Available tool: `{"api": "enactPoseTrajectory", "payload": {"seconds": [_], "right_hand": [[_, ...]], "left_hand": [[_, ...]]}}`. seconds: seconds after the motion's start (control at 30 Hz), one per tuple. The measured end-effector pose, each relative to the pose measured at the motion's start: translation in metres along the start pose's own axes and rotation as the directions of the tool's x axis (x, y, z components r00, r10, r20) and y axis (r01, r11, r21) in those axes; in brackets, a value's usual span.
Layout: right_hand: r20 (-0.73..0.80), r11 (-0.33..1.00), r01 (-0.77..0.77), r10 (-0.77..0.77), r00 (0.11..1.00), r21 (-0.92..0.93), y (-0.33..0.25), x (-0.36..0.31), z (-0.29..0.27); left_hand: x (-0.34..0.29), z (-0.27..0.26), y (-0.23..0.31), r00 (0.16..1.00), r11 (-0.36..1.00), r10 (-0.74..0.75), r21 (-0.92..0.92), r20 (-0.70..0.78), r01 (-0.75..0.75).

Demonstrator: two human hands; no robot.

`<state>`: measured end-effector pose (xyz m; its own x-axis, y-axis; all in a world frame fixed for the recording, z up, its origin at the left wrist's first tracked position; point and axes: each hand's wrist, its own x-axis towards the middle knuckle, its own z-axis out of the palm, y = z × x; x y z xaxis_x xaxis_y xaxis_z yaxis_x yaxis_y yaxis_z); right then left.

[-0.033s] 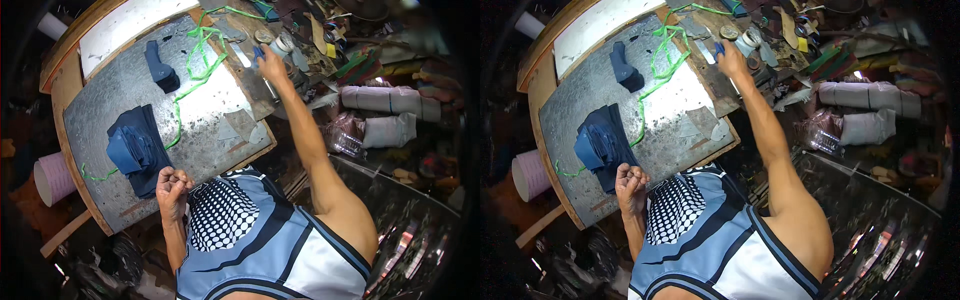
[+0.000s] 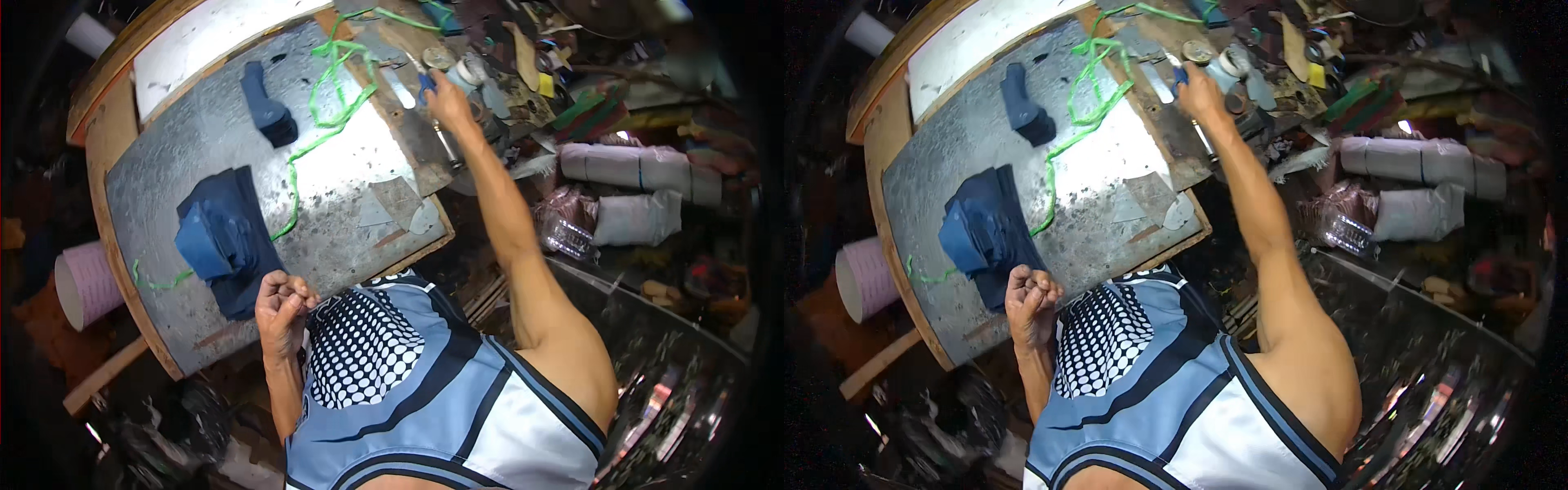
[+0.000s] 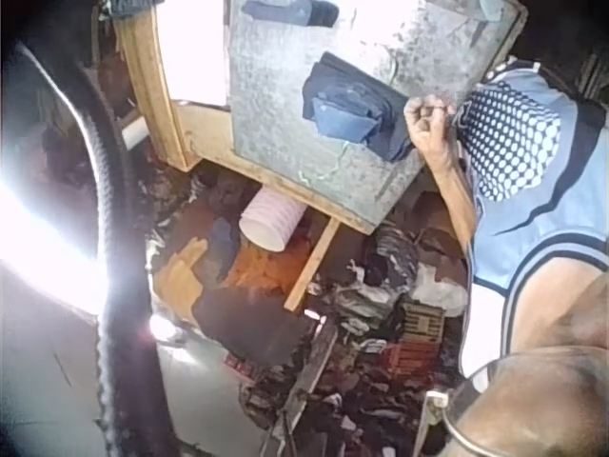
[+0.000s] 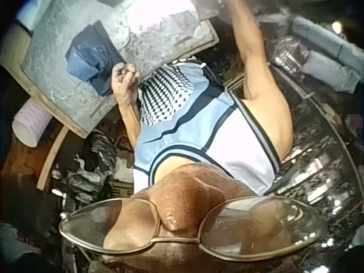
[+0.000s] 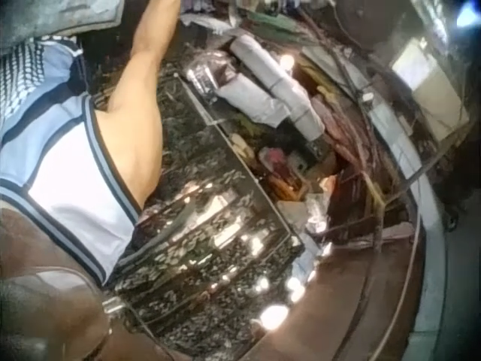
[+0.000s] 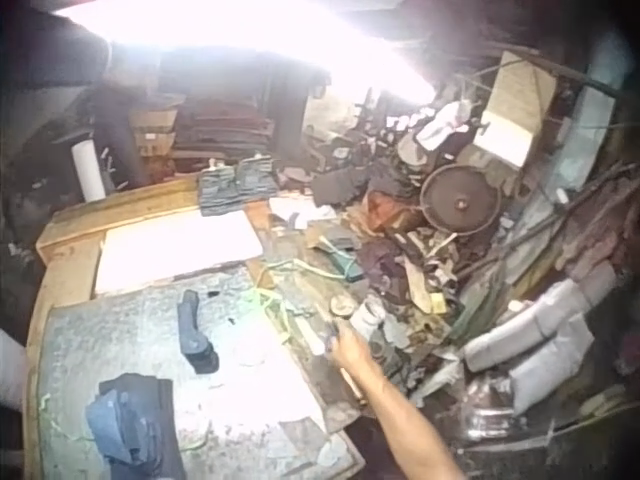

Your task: Marking cut material pieces with a pen and then bundling them together using string and scissors.

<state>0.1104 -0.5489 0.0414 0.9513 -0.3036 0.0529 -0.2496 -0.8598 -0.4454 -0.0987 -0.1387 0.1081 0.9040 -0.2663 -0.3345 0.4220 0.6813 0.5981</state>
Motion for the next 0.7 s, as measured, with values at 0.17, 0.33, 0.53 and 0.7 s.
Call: {"api": "enactPoseTrajectory", "payload": {"seconds": [0.17,0.33,0.53,0.7], "right_hand": [[0.129,0.972,0.056,-0.027,0.991,-0.226,0.037,0.056,0.047],[0.238,0.896,0.074,0.036,0.971,-0.437,0.036,0.069,0.062],[0.003,0.933,0.152,-0.16,0.987,-0.327,-0.019,0.036,0.039],[0.125,0.782,0.241,-0.375,0.918,0.576,-0.126,-0.088,0.062]], "left_hand": [[-0.013,-0.006,0.013,0.991,0.994,0.029,0.097,0.127,-0.041],[-0.044,-0.012,0.049,0.964,0.974,0.161,0.125,0.213,-0.191],[-0.051,-0.036,0.096,0.837,0.772,0.529,0.488,-0.137,-0.408],[0.001,-0.071,0.115,0.683,0.608,0.614,0.788,-0.395,-0.092]]}}
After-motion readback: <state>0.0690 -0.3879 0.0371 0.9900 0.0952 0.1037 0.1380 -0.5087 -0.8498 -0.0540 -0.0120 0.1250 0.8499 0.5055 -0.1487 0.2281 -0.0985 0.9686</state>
